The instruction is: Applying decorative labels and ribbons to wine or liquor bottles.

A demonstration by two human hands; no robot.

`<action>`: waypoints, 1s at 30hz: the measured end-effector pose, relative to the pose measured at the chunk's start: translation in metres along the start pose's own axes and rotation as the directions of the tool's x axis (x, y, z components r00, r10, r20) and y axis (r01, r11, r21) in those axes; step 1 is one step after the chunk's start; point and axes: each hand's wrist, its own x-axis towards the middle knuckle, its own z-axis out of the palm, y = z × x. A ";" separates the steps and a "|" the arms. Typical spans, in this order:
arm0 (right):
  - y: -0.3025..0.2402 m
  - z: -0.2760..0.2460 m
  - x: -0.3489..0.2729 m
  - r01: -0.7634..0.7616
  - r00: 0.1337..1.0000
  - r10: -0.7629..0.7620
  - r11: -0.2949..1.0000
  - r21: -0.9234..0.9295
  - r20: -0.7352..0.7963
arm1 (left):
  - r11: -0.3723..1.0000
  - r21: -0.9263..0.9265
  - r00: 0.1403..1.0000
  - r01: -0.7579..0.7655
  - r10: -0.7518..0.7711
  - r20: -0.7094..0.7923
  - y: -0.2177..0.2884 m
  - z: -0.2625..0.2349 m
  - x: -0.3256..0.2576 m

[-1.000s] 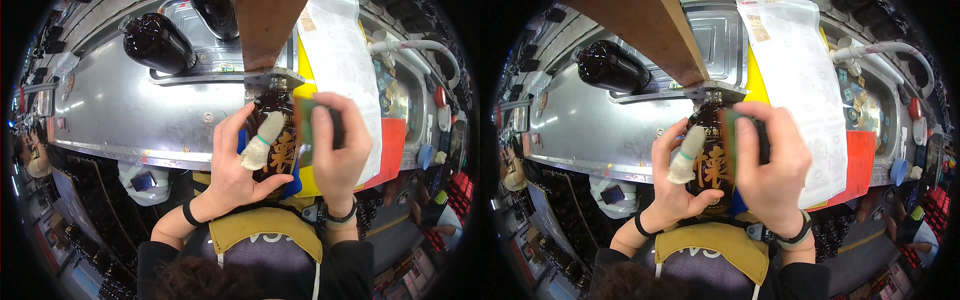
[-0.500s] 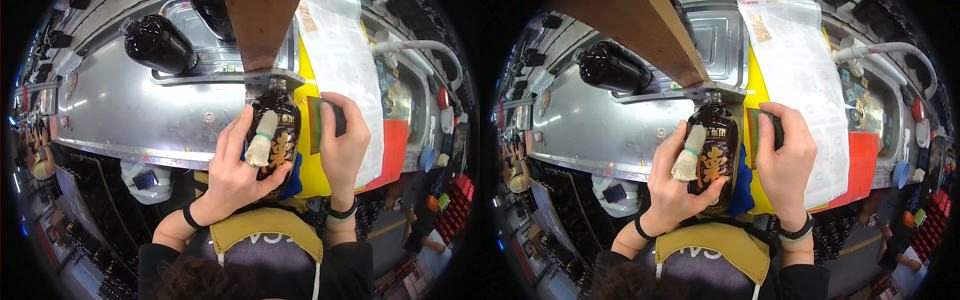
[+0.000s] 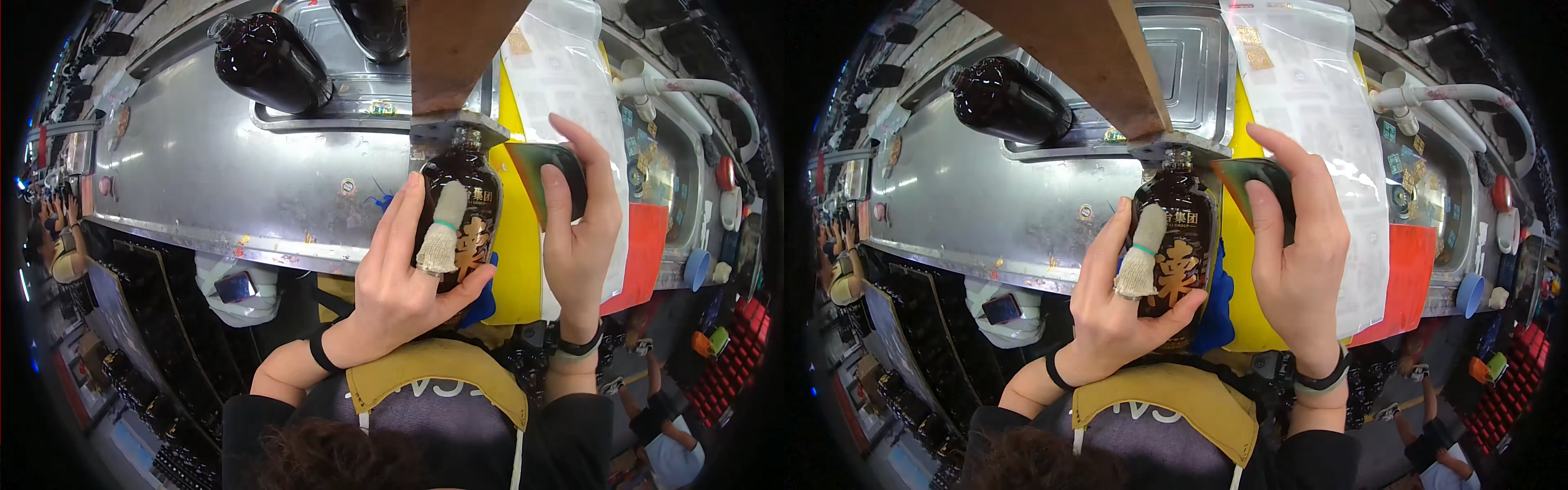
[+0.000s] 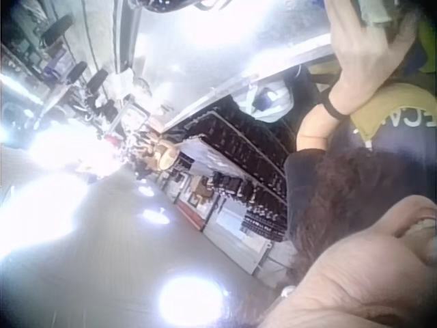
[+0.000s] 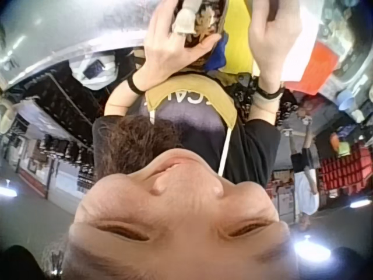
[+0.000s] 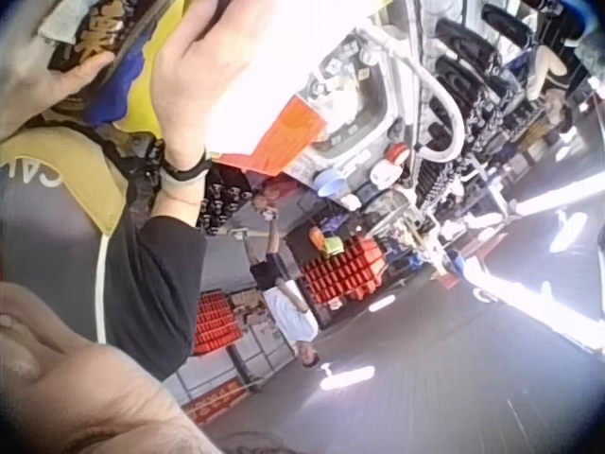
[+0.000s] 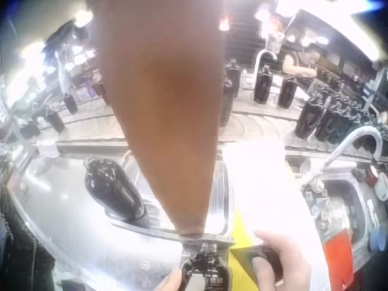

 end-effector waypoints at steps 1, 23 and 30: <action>-0.003 0.001 0.001 -0.030 1.000 0.031 0.990 0.136 -0.003 | 1.000 -0.016 1.000 -0.009 0.009 0.003 -0.002 0.000 -0.001; -0.021 -0.009 0.013 0.556 0.829 -0.557 0.809 -0.191 0.051 | 0.942 -0.331 0.998 -0.052 0.060 0.014 -0.036 -0.001 -0.031; -0.043 -0.002 -0.041 0.696 0.604 -0.672 0.707 0.125 0.429 | 0.847 -0.492 0.979 0.203 -0.188 0.082 -0.049 0.002 -0.059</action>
